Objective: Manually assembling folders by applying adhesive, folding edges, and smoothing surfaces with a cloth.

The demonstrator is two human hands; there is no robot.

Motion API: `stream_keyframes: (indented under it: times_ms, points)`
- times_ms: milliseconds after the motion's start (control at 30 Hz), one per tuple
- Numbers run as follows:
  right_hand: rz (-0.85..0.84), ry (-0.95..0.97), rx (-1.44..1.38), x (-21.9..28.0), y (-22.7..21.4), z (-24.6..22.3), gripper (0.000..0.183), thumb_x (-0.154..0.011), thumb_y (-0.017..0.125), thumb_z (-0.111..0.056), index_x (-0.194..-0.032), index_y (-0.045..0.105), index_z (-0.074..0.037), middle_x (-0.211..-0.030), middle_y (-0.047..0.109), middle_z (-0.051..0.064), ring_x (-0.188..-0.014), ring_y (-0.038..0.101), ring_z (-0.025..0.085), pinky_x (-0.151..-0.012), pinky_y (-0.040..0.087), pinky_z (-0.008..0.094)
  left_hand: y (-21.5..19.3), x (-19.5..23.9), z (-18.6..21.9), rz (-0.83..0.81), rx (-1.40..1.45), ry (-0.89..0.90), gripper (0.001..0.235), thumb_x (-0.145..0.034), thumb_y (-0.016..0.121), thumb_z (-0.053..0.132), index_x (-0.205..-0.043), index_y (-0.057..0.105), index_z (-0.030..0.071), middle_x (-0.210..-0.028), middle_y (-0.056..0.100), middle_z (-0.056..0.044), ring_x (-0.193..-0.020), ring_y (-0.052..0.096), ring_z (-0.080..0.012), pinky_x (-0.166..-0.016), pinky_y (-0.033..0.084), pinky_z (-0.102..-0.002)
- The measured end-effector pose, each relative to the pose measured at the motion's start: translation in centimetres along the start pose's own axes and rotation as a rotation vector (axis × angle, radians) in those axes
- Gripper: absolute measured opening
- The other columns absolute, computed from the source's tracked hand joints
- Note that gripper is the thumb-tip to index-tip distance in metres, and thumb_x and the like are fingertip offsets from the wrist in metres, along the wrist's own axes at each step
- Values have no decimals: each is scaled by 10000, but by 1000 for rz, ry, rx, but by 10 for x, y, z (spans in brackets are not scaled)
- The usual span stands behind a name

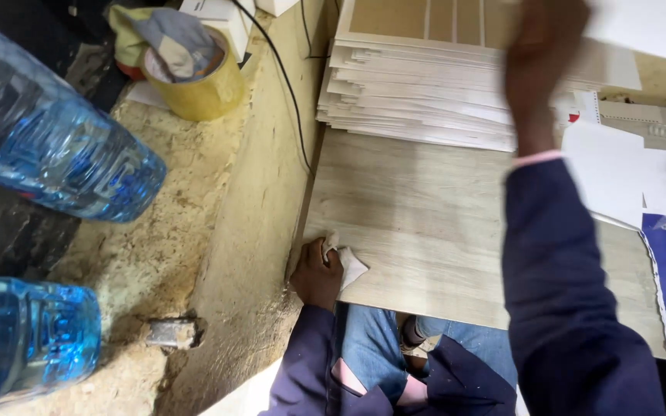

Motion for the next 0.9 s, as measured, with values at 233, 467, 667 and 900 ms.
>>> stream_keyframes:
  times_ms: [233,467,667,900]
  points:
    - [-471,371,-764,141,34,-262,302,-967,804,-224,-1244,736,-122,-1193,727,57,-1015,722,283,-785,627,375,-16,-10,-2,-150,291,-204,219,-942,670,329,-1108,777,235,-753,705,-27,-704,770,-296,-592,607,-465]
    - [-178,1662,-1918,340,-42,-327,248,-1100,614,-290,-1023,625,-54,-1033,729,140,-921,754,300,-843,627,483,-55,-5,99,-337,1208,-373,318,-854,634,-30,-1073,845,64,-954,812,-54,-836,575,-116,-773,565,-344]
    - [46,1564,-2006,322,-126,-319,350,-1100,464,-186,-1339,694,-74,-1366,714,149,-1265,669,328,-1195,460,521,-24,18,138,-431,1259,-251,323,-1038,741,123,-721,783,75,-512,709,-42,-563,590,-68,-709,583,-274]
    - [-1014,1138,-1062,304,-191,-231,551,-1008,693,-396,-1418,649,-30,-1536,572,173,-1431,519,251,-1181,464,411,-26,-7,183,-567,993,-45,265,-1075,640,344,-993,811,158,-769,772,-19,-714,730,-122,-664,599,-317]
Point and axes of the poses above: each hand's wrist, its own x-axis away from the middle knuckle, its own y-axis out of the palm, z = x × y, the point moved 6 cm from there along -x, towards the middle knuckle
